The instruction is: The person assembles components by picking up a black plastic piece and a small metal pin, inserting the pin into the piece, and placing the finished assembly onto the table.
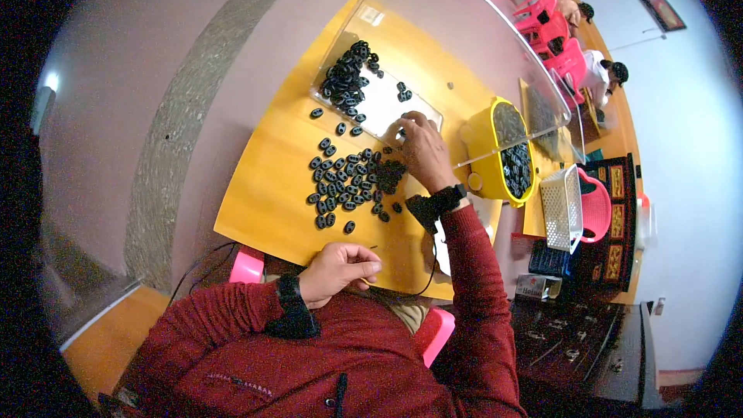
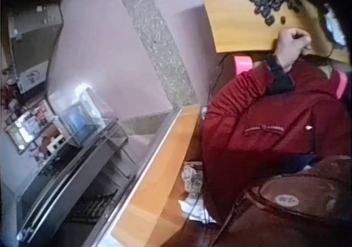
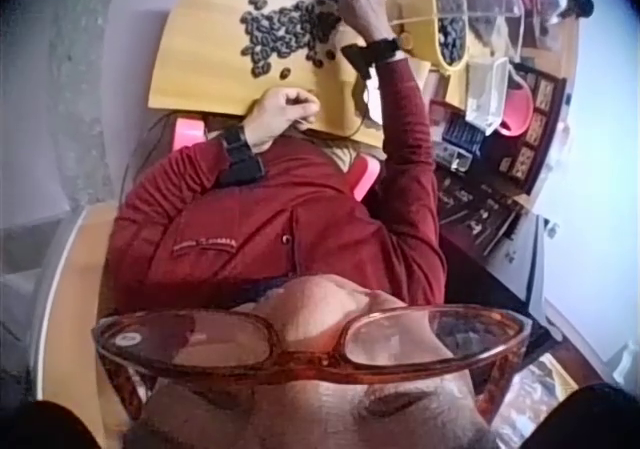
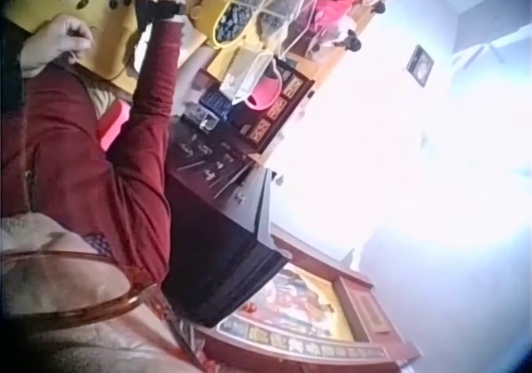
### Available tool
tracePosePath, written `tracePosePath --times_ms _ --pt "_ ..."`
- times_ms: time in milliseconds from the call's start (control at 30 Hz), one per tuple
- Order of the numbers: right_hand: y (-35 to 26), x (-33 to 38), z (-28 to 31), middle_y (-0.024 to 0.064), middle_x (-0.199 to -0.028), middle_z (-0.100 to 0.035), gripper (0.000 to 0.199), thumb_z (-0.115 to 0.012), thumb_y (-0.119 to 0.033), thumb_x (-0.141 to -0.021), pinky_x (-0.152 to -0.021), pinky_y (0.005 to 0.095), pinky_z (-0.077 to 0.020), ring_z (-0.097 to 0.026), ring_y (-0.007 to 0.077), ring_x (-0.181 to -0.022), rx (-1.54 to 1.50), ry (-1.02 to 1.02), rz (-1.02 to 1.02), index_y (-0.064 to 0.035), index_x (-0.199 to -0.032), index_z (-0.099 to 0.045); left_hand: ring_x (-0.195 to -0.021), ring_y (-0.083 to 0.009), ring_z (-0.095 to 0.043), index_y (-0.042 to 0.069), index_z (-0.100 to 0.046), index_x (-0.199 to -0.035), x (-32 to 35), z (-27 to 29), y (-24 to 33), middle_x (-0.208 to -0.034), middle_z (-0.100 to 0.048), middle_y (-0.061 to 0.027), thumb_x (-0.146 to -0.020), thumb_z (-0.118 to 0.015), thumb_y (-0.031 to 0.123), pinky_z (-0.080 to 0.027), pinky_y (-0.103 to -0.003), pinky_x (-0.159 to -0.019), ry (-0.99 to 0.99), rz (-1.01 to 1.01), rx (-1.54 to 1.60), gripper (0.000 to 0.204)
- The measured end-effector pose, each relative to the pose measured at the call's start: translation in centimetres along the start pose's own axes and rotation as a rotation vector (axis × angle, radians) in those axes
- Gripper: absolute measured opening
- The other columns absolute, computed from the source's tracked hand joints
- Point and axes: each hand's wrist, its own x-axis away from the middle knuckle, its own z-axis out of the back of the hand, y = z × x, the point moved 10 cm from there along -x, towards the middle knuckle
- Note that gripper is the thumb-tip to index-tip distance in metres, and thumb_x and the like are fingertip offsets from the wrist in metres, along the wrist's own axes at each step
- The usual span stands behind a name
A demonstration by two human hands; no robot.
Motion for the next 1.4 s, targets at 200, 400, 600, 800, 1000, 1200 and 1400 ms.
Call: tracePosePath --times_ms 200,400,600,800,1000,1200,1400 --pt "-2.6 2.8 -0.1 0.0124 -0.112 -0.059 0.03 -0.05 0.007 -0.076 -0.087 0.0392 -0.0465 -0.056 0.0337 -0.103 -0.074 -0.043 0.053 -0.0013 -0.103 -0.063 -0.073 -0.0091 -0.061 0.001 -0.062 -0.099 0.0 0.1 0.4 -0.084 -0.063 -0.0032 -0.09 -0.063 0.012 -0.053 -0.022 -0.065 -0.007 0.034 0.073 0.015" --pt "-4.8 5.1 0.0 0.0151 -0.109 -0.062 0.03 -0.052 0.008 -0.075 -0.087 0.0402 -0.0471 -0.057 0.0344 -0.102 -0.139 -0.07 0.114 -0.001 -0.102 -0.063 -0.075 -0.0096 -0.061 0.001 -0.062 -0.099 0.2 0.2 0.4 -0.085 -0.063 -0.0038 -0.09 -0.062 0.012 -0.053 -0.022 -0.066 0.0 0.058 0.117 0.014" --pt "-2.6 3.6 1.3 0.0155 -0.102 -0.063 0.02 -0.051 0.004 -0.082 -0.077 0.0391 -0.0497 -0.061 0.0356 -0.09 -0.181 -0.005 0.057 -0.0001 -0.098 -0.063 -0.076 -0.0091 -0.061 0.001 -0.062 -0.098 0.4 0.1 0.6 -0.086 -0.063 -0.0035 -0.09 -0.062 0.012 -0.053 -0.022 -0.067 -0.008 0.045 0.113 0.013" --pt "-5.0 5.6 0.1 0.0147 -0.104 -0.063 0.021 -0.052 0.003 -0.082 -0.077 0.0392 -0.0496 -0.061 0.0349 -0.09 -0.133 -0.091 0.167 -0.0011 -0.1 -0.063 -0.076 -0.0086 -0.061 0.001 -0.062 -0.098 0.4 0.1 0.7 -0.085 -0.063 -0.003 -0.09 -0.062 0.012 -0.053 -0.022 -0.067 -0.002 0.008 0.06 0.014" --pt "-4.9 7.2 1.3 0.0136 -0.1 -0.063 0.018 -0.058 0.0 -0.08 -0.075 0.0389 -0.0504 -0.061 0.0338 -0.089 -0.172 -0.038 0.098 -0.0019 -0.097 -0.064 -0.076 -0.0088 -0.061 0.001 -0.061 -0.099 0.6 0.0 0.7 -0.086 -0.063 -0.0032 -0.09 -0.062 0.012 -0.052 -0.022 -0.067 0.005 -0.013 0.025 0.014" --pt "-4.1 8.3 0.7 0.0136 -0.095 -0.064 0.016 -0.061 -0.003 -0.079 -0.074 0.0391 -0.0503 -0.062 0.0345 -0.087 -0.144 -0.133 0.061 -0.0016 -0.095 -0.065 -0.076 -0.0086 -0.061 0.001 -0.061 -0.099 0.9 -0.1 0.8 -0.086 -0.063 -0.0033 -0.09 -0.062 0.011 -0.052 -0.021 -0.067 0.013 -0.027 0.012 0.014" --pt "-4.7 6.2 0.5 0.0141 -0.094 -0.064 0.016 -0.06 -0.008 -0.081 -0.074 0.0401 -0.0495 -0.061 0.0345 -0.086 -0.151 -0.081 0.02 -0.0019 -0.095 -0.066 -0.076 -0.008 -0.061 0.002 -0.062 -0.099 1.2 -0.1 0.6 -0.087 -0.063 -0.0027 -0.09 -0.062 0.011 -0.052 -0.021 -0.067 0.015 -0.032 -0.002 0.014"
